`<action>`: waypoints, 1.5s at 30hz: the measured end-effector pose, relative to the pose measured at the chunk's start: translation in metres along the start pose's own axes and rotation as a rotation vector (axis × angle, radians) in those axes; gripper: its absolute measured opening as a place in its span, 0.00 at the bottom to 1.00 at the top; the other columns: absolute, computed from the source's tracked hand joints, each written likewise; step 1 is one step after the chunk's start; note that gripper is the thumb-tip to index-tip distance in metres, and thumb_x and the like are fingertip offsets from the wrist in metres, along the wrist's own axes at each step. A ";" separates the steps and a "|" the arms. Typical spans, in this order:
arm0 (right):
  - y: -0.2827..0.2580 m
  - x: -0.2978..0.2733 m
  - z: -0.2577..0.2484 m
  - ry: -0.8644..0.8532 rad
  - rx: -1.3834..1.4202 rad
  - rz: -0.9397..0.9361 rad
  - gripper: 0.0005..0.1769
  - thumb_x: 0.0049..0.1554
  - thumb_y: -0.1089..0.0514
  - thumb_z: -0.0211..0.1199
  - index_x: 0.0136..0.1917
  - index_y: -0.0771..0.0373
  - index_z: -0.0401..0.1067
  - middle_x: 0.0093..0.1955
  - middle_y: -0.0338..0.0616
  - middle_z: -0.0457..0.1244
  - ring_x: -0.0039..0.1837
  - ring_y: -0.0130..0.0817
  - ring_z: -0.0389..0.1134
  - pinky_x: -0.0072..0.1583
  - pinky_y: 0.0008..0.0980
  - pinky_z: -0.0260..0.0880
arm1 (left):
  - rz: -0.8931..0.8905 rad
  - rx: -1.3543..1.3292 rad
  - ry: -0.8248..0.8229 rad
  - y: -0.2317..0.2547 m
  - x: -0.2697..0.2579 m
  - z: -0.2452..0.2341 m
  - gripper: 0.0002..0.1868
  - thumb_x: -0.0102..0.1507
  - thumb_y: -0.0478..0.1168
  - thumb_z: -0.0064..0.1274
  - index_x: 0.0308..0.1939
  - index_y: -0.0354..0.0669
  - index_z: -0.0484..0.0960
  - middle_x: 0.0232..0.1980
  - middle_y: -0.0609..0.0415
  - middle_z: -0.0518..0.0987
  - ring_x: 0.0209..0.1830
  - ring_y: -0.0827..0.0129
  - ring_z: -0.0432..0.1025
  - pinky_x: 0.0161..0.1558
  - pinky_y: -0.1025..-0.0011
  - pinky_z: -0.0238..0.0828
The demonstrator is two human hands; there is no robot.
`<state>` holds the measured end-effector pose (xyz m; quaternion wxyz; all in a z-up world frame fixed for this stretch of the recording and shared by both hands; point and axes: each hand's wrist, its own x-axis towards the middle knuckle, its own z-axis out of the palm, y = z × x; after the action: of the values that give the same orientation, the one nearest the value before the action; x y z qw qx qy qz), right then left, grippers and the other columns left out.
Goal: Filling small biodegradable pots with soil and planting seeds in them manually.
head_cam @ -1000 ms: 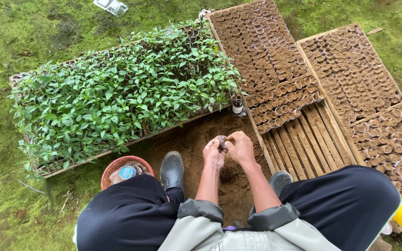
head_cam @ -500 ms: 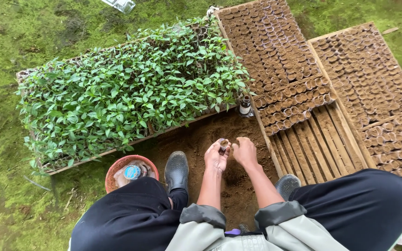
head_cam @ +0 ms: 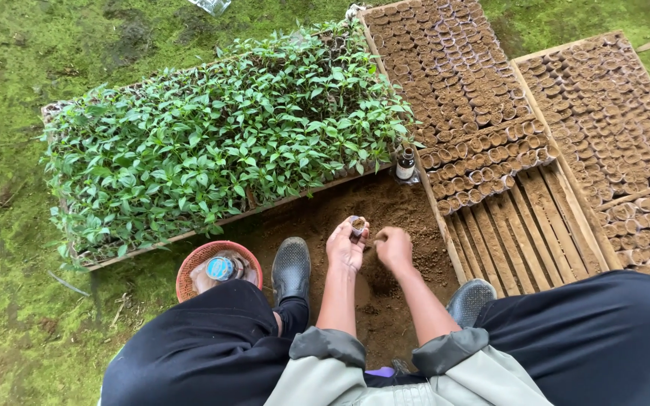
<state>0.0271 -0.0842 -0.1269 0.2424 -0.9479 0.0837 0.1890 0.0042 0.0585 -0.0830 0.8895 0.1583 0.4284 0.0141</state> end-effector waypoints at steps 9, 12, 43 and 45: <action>-0.092 -0.063 -0.133 -0.062 0.813 0.056 0.11 0.42 0.66 0.71 0.40 0.70 0.77 0.31 0.49 0.67 0.30 0.25 0.65 0.31 0.20 0.64 | 0.042 0.119 -0.029 -0.007 -0.008 0.011 0.10 0.70 0.37 0.50 0.52 0.41 0.82 0.50 0.36 0.84 0.46 0.52 0.82 0.47 0.59 0.85; -0.065 -0.031 -0.089 0.065 0.329 0.006 0.11 0.39 0.43 0.77 0.33 0.46 0.81 0.31 0.34 0.70 0.39 0.34 0.73 0.42 0.33 0.69 | 0.074 0.179 -0.033 -0.012 -0.010 0.012 0.09 0.69 0.38 0.51 0.51 0.44 0.82 0.49 0.39 0.85 0.46 0.56 0.82 0.48 0.59 0.84; -0.105 -0.076 -0.158 -0.033 0.668 -0.122 0.13 0.48 0.70 0.62 0.47 0.68 0.81 0.33 0.54 0.70 0.34 0.32 0.72 0.38 0.29 0.75 | -0.024 0.017 0.025 -0.026 -0.013 0.016 0.08 0.67 0.35 0.54 0.49 0.38 0.82 0.43 0.36 0.84 0.38 0.54 0.81 0.46 0.56 0.87; -0.104 -0.073 -0.155 -0.034 0.558 -0.134 0.14 0.45 0.67 0.63 0.45 0.61 0.83 0.29 0.47 0.70 0.33 0.30 0.73 0.39 0.29 0.74 | -0.010 0.028 0.041 -0.029 -0.010 0.014 0.08 0.66 0.35 0.54 0.48 0.38 0.82 0.41 0.38 0.83 0.36 0.55 0.81 0.46 0.56 0.87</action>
<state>0.0350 -0.0653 0.0720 0.5074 -0.8446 0.0654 0.1579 0.0057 0.0252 -0.0756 0.8783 0.1684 0.4474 0.0070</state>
